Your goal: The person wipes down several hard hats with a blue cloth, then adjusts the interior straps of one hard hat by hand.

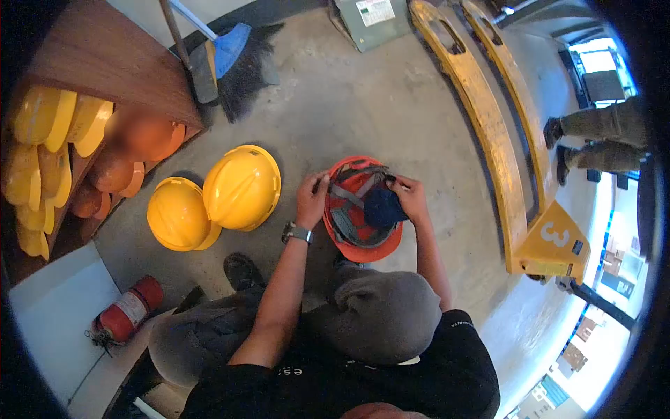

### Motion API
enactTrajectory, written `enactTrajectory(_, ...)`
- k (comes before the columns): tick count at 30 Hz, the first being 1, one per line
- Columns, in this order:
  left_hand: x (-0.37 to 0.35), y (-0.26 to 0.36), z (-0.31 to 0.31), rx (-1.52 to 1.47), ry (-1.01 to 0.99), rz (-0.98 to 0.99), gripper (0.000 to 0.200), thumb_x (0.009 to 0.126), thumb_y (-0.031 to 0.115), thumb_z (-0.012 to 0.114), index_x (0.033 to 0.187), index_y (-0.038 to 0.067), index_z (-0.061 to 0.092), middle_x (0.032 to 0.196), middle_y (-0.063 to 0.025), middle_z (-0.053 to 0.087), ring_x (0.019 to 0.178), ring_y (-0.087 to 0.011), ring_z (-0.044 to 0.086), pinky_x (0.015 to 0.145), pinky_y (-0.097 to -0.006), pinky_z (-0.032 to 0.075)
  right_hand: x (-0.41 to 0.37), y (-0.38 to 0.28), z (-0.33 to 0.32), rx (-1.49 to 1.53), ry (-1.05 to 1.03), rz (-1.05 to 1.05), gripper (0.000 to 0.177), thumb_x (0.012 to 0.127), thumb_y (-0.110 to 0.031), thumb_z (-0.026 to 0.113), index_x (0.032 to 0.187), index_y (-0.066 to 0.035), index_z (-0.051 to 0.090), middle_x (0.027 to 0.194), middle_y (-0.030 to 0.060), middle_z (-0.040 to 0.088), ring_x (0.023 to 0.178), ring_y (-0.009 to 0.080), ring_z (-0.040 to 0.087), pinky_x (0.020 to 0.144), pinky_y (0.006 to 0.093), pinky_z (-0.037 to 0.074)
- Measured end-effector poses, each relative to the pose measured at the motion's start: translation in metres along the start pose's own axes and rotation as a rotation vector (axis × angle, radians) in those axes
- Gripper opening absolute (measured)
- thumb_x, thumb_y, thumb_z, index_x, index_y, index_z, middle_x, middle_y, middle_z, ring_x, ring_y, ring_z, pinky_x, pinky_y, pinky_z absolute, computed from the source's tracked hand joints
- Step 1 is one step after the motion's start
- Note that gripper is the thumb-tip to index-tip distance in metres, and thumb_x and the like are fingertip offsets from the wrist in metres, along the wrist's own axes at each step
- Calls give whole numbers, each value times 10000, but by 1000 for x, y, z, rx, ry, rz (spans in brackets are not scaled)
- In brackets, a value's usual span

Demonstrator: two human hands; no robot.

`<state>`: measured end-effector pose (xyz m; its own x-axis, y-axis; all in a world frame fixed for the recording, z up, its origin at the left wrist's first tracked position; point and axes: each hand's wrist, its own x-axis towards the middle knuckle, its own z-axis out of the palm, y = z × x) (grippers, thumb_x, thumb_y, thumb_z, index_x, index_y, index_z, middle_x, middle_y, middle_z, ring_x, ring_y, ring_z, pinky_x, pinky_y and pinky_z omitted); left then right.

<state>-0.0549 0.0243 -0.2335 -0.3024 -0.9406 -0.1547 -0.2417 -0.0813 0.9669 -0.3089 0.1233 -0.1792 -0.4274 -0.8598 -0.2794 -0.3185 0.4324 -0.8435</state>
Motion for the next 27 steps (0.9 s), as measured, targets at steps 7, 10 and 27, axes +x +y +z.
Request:
enactTrajectory(7, -8, -1, -3, -154, -109, -26, 445, 1005, 278, 577, 1377, 33, 556, 1391, -210, 565, 1287, -299, 552, 1040, -371, 435, 17, -43, -71, 89, 59, 5, 243, 903, -168, 633, 1037, 7, 735, 978, 77, 738, 909, 139, 648, 833, 318, 497)
enactTrajectory(10, -1, -4, -5, -182, -140, 18, 445, 998, 251, 593, 1383, 32, 552, 1307, -168, 637, 1207, -247, 603, 1010, -351, 454, 56, -104, -72, -279, -103, -159, 259, 886, -214, 666, 999, 4, 747, 1004, 116, 745, 956, 192, 679, 843, 376, 530)
enactTrajectory(27, 4, 3, -2, -324, -180, -110, 307, 1018, 203, 562, 1250, 31, 664, 1214, -38, 677, 1113, -124, 587, 998, -297, 437, 164, -70, 85, -554, -1043, -542, 534, 801, -502, 698, 641, 2, 628, 552, 139, 550, 519, 226, 454, 534, 438, 401)
